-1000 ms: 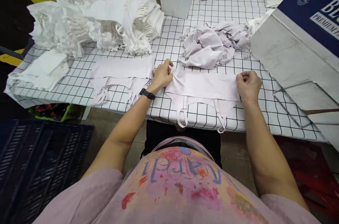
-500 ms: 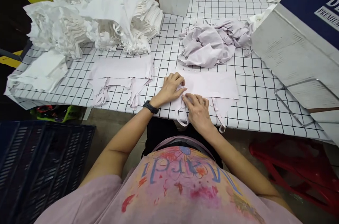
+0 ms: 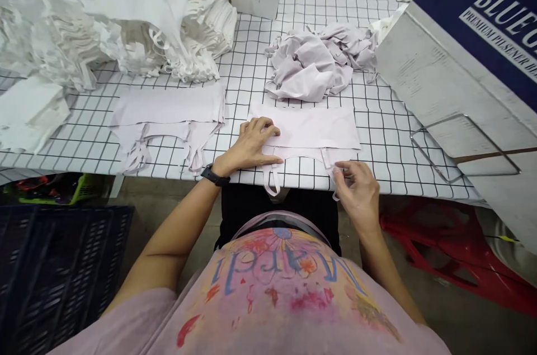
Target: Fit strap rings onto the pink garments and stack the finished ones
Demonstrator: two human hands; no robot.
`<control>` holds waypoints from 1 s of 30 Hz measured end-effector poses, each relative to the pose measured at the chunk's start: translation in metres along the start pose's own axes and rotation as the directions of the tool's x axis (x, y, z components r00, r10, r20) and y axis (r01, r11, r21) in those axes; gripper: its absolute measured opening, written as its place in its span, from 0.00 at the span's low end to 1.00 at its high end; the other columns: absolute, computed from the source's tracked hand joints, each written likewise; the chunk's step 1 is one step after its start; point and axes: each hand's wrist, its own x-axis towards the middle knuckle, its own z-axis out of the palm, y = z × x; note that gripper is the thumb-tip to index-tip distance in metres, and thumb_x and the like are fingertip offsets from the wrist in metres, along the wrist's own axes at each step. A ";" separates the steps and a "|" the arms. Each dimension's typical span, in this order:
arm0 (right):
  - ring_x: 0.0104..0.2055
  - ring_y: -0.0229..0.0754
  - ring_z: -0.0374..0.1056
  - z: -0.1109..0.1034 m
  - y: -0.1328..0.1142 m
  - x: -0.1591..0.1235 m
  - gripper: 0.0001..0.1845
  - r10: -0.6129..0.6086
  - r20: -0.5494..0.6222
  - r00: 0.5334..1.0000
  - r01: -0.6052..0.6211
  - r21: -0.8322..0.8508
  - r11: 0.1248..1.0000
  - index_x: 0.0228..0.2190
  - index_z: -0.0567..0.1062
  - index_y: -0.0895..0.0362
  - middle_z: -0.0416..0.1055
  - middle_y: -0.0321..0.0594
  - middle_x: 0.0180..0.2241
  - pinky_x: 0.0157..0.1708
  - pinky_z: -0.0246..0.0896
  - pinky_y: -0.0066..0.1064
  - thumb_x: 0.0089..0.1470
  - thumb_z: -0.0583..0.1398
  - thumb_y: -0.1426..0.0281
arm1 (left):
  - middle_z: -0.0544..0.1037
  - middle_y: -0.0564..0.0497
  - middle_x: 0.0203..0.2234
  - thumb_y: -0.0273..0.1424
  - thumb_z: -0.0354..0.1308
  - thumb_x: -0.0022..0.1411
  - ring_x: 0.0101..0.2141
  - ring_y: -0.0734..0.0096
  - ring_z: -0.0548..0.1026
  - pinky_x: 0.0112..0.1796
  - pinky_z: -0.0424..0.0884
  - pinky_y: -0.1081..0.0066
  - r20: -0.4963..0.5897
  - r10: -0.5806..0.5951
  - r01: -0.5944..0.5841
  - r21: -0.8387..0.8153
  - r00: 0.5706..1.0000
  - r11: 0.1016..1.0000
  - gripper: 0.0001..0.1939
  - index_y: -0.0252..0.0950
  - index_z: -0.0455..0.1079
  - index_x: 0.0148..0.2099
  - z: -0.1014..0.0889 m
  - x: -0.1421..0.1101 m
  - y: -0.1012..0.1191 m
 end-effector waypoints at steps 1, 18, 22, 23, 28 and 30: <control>0.37 0.45 0.72 -0.004 0.010 0.000 0.09 0.028 -0.041 0.999 -0.030 -0.047 0.998 0.37 0.79 0.56 0.74 0.45 0.40 0.40 0.69 0.39 0.63 0.61 0.65 | 0.67 0.41 0.58 0.58 0.67 0.56 0.59 0.46 0.63 0.61 0.56 0.46 0.011 0.018 -0.017 -0.012 1.000 1.000 0.37 0.41 0.66 0.59 -0.002 -0.003 0.000; 0.27 0.42 0.67 -0.020 0.019 -0.047 0.15 0.234 0.075 0.969 -0.224 -0.124 0.967 0.31 0.75 0.54 0.74 0.38 0.29 0.34 0.60 0.35 0.56 0.63 0.54 | 0.78 0.51 0.27 0.39 0.62 0.69 0.33 0.66 0.72 0.38 0.62 0.63 -0.319 0.205 -0.123 0.259 0.925 0.958 0.10 0.38 0.73 0.38 0.059 -0.108 0.061; 0.27 0.42 0.68 -0.018 0.018 -0.044 0.22 0.263 0.133 0.956 -0.243 -0.146 0.959 0.32 0.77 0.55 0.75 0.39 0.27 0.33 0.61 0.34 0.54 0.63 0.48 | 0.75 0.53 0.23 0.33 0.60 0.70 0.31 0.67 0.69 0.36 0.59 0.63 -0.321 0.176 -0.066 0.326 0.930 0.943 0.07 0.37 0.73 0.39 0.075 -0.112 0.064; 0.26 0.42 0.68 -0.018 0.018 -0.043 0.22 0.258 0.168 0.951 -0.236 -0.142 0.961 0.31 0.78 0.55 0.75 0.39 0.26 0.32 0.61 0.34 0.55 0.62 0.48 | 0.74 0.53 0.23 0.31 0.59 0.70 0.31 0.67 0.69 0.36 0.59 0.62 -0.322 0.167 -0.057 0.323 0.932 0.945 0.07 0.37 0.73 0.37 0.075 -0.112 0.065; 0.24 0.41 0.66 -0.034 0.017 -0.026 0.22 0.260 0.433 0.863 -0.247 -0.088 0.965 0.28 0.80 0.53 0.73 0.36 0.22 0.28 0.60 0.32 0.51 0.64 0.47 | 0.72 0.53 0.22 0.27 0.60 0.68 0.32 0.67 0.68 0.38 0.62 0.62 -0.297 0.167 -0.114 0.188 0.940 0.976 0.08 0.36 0.71 0.33 0.061 -0.116 0.071; 0.26 0.43 0.68 -0.042 0.017 -0.008 0.22 0.301 0.396 0.868 -0.285 -0.098 0.953 0.30 0.81 0.52 0.75 0.36 0.24 0.29 0.62 0.33 0.50 0.65 0.46 | 0.72 0.54 0.22 0.29 0.62 0.67 0.31 0.68 0.68 0.37 0.62 0.63 -0.361 0.166 -0.139 0.100 0.918 0.985 0.06 0.37 0.71 0.35 0.047 -0.113 0.068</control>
